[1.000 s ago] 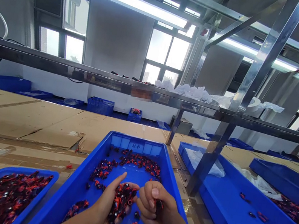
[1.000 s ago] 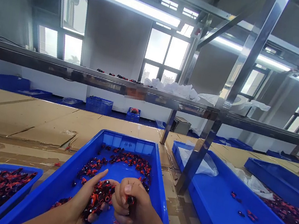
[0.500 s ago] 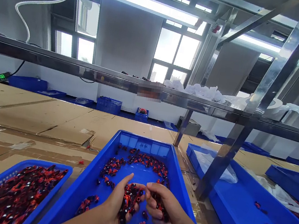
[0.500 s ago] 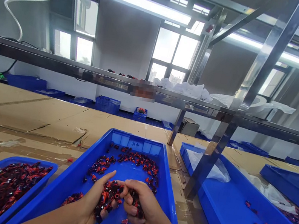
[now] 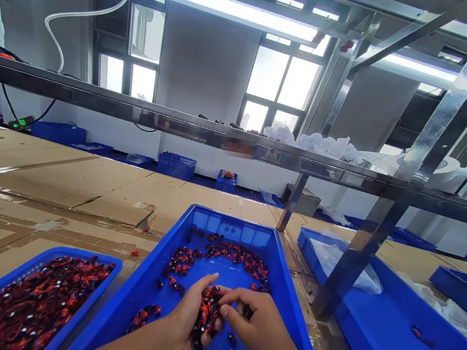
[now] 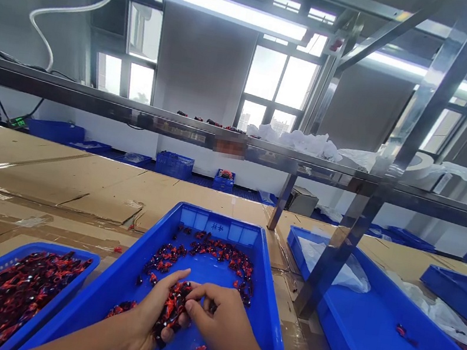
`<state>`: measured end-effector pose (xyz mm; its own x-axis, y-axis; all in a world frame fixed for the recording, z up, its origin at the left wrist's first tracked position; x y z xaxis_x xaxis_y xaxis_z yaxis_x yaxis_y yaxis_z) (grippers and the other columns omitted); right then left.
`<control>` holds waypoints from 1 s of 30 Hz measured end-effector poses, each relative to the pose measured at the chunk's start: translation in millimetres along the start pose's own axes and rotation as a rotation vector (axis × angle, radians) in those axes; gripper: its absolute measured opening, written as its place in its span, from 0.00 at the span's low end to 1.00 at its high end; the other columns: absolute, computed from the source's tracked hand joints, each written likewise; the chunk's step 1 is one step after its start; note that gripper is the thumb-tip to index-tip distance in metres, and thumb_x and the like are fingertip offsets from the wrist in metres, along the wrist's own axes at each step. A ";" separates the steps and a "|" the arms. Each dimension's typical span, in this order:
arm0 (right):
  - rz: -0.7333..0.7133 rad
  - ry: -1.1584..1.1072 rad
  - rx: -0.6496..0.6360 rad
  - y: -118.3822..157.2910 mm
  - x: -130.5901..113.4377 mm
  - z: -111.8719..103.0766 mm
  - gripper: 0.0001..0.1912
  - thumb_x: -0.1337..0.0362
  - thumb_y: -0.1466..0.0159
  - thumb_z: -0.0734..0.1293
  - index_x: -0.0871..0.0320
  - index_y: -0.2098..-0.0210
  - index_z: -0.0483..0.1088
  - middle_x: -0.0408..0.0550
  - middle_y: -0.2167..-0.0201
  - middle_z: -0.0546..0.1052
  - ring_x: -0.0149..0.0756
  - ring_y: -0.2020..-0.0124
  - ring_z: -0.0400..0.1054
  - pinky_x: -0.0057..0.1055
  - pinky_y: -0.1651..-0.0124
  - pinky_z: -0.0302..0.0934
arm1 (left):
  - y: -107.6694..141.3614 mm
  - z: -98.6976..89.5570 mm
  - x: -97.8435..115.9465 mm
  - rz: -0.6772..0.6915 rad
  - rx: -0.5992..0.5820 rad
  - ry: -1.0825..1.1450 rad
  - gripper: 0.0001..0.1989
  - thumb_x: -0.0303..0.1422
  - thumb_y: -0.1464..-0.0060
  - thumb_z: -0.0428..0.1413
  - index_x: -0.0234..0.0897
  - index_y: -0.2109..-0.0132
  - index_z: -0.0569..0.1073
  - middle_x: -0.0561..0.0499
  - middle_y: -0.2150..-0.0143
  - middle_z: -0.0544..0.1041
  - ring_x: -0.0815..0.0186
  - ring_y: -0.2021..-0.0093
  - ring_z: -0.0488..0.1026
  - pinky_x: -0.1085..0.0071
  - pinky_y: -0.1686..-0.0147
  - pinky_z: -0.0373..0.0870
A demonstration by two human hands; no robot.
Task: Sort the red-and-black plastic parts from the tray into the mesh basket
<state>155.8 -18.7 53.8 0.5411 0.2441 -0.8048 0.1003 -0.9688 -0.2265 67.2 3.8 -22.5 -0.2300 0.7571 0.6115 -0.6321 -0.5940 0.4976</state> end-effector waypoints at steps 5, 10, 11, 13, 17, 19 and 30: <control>0.347 -0.680 0.018 0.2 31.7 9.4 0.20 0.48 0.39 0.63 0.56 0.76 0.64 0.32 0.91 0.56 0.23 0.92 0.44 0.22 0.89 0.37 | 3.1 4.5 0.1 -0.016 -0.043 0.046 0.21 0.50 0.49 0.54 0.37 0.58 0.71 0.51 0.70 0.73 0.74 0.82 0.66 0.84 0.91 0.50; 0.493 -1.113 0.053 1.2 41.9 14.4 0.14 0.53 0.44 0.69 0.58 0.70 0.66 0.31 0.86 0.57 0.20 0.90 0.43 0.18 0.92 0.33 | 2.2 3.6 1.3 0.008 -0.056 0.012 0.25 0.52 0.48 0.53 0.36 0.54 0.72 0.49 0.69 0.73 0.74 0.82 0.66 0.83 0.90 0.51; 0.501 -1.130 0.058 1.4 42.1 14.5 0.14 0.54 0.44 0.69 0.58 0.70 0.67 0.31 0.86 0.57 0.20 0.90 0.43 0.17 0.92 0.34 | 1.6 2.8 0.8 0.007 -0.051 0.004 0.25 0.53 0.49 0.53 0.36 0.54 0.72 0.49 0.69 0.73 0.74 0.82 0.66 0.83 0.90 0.51; 0.519 -1.114 0.070 2.6 42.3 15.1 0.14 0.54 0.44 0.69 0.58 0.71 0.66 0.31 0.86 0.57 0.20 0.91 0.44 0.17 0.93 0.34 | 0.7 1.7 -0.1 0.008 -0.044 -0.010 0.26 0.53 0.49 0.53 0.36 0.54 0.72 0.49 0.68 0.73 0.74 0.82 0.66 0.83 0.90 0.51; 0.515 -0.949 0.104 4.1 40.0 17.3 0.18 0.51 0.43 0.67 0.57 0.77 0.63 0.33 0.89 0.58 0.20 0.92 0.44 0.18 0.93 0.35 | -0.2 1.2 -1.5 0.022 -0.053 -0.056 0.26 0.54 0.49 0.52 0.38 0.55 0.72 0.51 0.70 0.73 0.73 0.81 0.66 0.83 0.90 0.50; 0.533 -0.887 0.083 4.7 38.1 23.7 0.21 0.48 0.42 0.65 0.57 0.80 0.60 0.33 0.92 0.58 0.20 0.93 0.42 0.18 0.93 0.35 | -2.2 -3.0 -2.6 0.025 -0.030 -0.083 0.26 0.55 0.48 0.51 0.37 0.57 0.72 0.51 0.71 0.73 0.73 0.81 0.66 0.83 0.90 0.49; 0.445 -0.337 -0.176 -46.3 -20.9 65.7 0.22 0.47 0.40 0.59 0.55 0.83 0.59 0.37 0.94 0.59 0.24 0.94 0.46 0.23 0.89 0.36 | -25.3 -2.0 11.1 0.183 -0.160 0.191 0.21 0.48 0.41 0.48 0.37 0.70 0.72 0.46 0.73 0.73 0.65 0.76 0.71 0.73 0.82 0.63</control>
<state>85.0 23.8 45.0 0.2708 -0.2155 -0.9382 0.0770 -0.9667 0.2442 79.2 27.7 -29.5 -0.4765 0.6878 0.5476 -0.6721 -0.6865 0.2774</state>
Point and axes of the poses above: each hand's wrist, its own y-axis away from the middle knuckle, its own z-axis out of the palm, x = y × z, the point moved 8 cm from there along -y, towards the middle knuckle
